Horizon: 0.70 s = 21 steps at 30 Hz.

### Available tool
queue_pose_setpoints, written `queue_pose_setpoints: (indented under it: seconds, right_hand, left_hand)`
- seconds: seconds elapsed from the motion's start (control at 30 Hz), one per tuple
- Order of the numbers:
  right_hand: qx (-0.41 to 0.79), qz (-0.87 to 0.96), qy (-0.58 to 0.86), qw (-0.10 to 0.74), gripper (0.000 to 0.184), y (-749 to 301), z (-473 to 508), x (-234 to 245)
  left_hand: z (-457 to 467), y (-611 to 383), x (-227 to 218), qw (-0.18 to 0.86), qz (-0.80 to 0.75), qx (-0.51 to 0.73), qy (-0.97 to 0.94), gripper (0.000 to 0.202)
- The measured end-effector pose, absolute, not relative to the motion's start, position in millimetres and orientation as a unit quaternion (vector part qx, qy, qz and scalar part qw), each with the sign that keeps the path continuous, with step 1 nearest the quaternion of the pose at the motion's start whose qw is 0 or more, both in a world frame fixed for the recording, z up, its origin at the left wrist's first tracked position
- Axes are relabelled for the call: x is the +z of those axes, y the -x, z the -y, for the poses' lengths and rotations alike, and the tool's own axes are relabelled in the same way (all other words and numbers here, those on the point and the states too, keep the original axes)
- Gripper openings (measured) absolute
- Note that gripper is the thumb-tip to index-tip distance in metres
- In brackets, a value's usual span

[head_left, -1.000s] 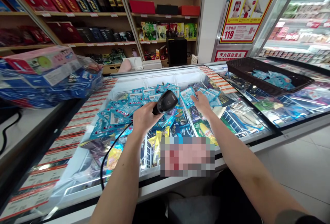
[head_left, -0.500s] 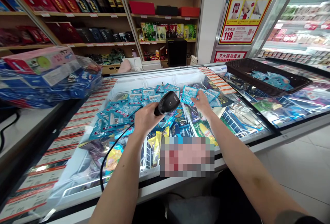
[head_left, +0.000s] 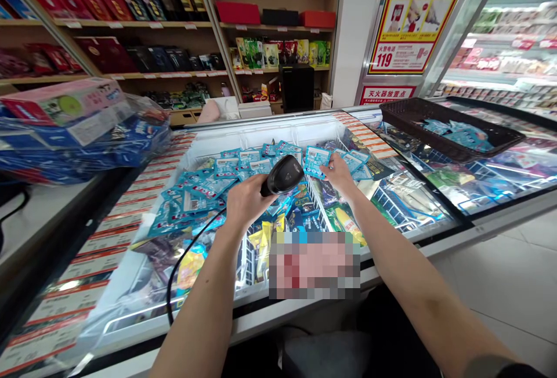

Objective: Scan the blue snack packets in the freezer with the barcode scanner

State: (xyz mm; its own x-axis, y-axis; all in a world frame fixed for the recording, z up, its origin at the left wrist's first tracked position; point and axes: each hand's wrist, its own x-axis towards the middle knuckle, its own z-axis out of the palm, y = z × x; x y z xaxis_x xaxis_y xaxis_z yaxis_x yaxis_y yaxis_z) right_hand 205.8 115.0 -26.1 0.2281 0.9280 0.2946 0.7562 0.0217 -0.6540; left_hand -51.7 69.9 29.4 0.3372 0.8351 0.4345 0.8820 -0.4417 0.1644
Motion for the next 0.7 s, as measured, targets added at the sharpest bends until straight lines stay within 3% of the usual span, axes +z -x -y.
queue_pose_setpoints:
  seconds: [0.3,0.53,0.7]
  right_hand:
    - [0.105,0.623,0.696,0.343,0.030,-206,-115,-26]
    - [0.127,0.610,0.682,0.383,0.026,-207,-114,-24]
    - [0.078,0.566,0.724,0.388,0.039,-218,-100,-8]
  left_hand:
    - [-69,51,30,0.058,0.523,-0.230,0.819,0.032]
    - [-70,52,30,0.049,0.520,-0.238,0.819,0.032]
    - [-69,52,32,0.045,0.528,-0.241,0.813,0.032]
